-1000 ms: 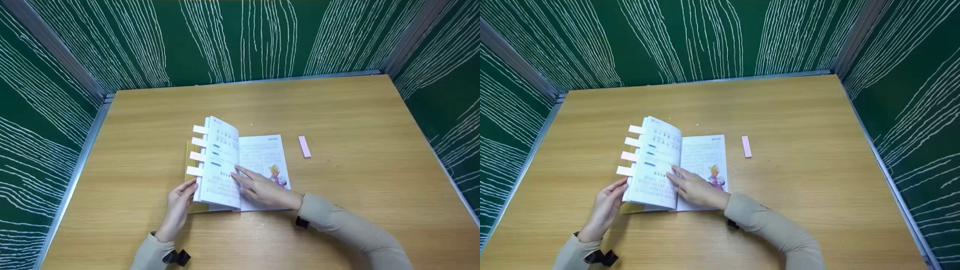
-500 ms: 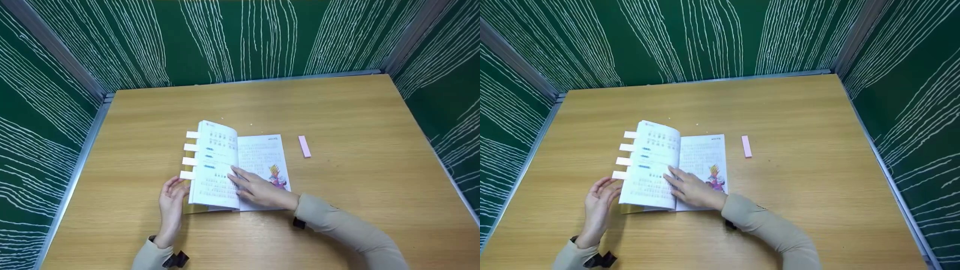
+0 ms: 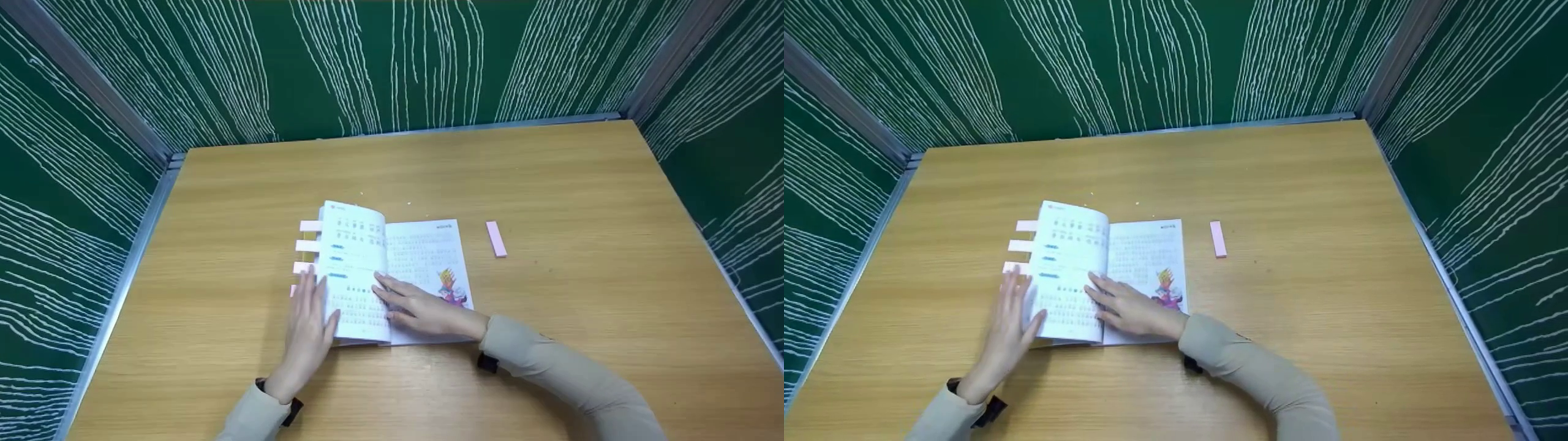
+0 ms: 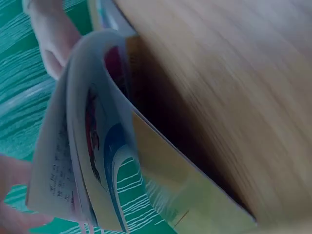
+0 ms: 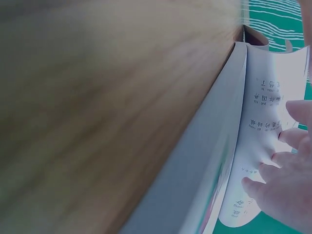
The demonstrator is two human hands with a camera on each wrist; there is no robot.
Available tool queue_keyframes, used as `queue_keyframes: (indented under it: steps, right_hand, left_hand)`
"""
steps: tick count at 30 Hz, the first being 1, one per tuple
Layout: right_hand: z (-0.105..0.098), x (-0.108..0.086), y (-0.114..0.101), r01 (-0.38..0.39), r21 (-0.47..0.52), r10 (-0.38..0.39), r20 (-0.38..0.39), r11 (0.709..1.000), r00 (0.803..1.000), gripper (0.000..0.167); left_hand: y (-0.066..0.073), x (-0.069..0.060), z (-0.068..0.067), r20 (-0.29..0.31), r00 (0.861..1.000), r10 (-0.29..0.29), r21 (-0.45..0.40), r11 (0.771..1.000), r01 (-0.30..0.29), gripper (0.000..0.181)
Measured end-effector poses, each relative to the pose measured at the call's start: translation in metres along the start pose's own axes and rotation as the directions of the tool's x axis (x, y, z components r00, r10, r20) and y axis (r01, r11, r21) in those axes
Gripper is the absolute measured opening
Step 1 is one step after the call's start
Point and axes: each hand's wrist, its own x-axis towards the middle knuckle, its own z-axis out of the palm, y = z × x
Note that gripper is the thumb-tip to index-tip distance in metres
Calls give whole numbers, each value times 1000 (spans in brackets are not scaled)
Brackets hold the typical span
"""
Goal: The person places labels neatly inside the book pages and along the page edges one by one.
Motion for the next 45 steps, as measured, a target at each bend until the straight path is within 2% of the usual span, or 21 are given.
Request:
queue_keyframes:
  steps: [2, 4, 6, 8, 13, 17, 25, 29, 33, 36, 40, 45]
  right_hand:
    - [-1, 0, 0, 10, -7, -10, -4, 1000, 1000, 53]
    - [-1, 0, 0, 10, -9, -10, -1, 1000, 1000, 53]
    - [-1, 0, 0, 2, -2, -2, 6, 1000, 1000, 53]
    - [-1, -1, 0, -7, 7, 7, 16, 1000, 1000, 53]
    - [-1, -2, 2, -21, 22, 21, 20, 1000, 1000, 54]
    - [-1, -3, 2, -23, 17, 23, 17, 1000, 1000, 54]
    - [0, -2, 1, -23, 24, 23, 28, 999, 999, 53]
    - [-2, -2, 1, -14, 41, 12, 29, 999, 1000, 53]
    - [-6, -4, 2, -7, 61, 6, 22, 998, 1000, 49]
    - [-10, -7, 2, -33, 65, 32, 22, 997, 999, 45]
    - [-18, -12, 5, -70, 28, 70, 2, 997, 998, 40]
    - [-31, -21, 11, -129, -8, 129, -45, 992, 991, 35]
  left_hand:
    - [-1, 1, 4, 53, 995, 88, 98, 991, -93, 54]
    - [-3, 2, 6, 115, 984, 139, 150, 976, -155, 51]
    - [-4, 3, 8, 176, 971, 164, 174, 965, -194, 48]
    - [-5, 3, 9, 238, 957, 165, 171, 963, -209, 47]
    - [-7, 4, 13, 367, 921, 128, 112, 977, -181, 49]
    - [-7, 5, 17, 421, 901, 105, 64, 987, -145, 51]
    - [-12, 5, 28, 450, 890, 79, 29, 994, -102, 55]
    - [-14, 5, 31, 452, 888, 87, 25, 994, -110, 55]
    - [-14, 6, 33, 468, 878, 98, 32, 991, -127, 55]
    - [-13, 7, 32, 503, 861, 79, 30, 994, -108, 55]
    - [-12, 10, 29, 560, 827, 41, 33, 997, -72, 55]
    - [-13, 13, 26, 596, 803, 9, 41, 998, -42, 56]
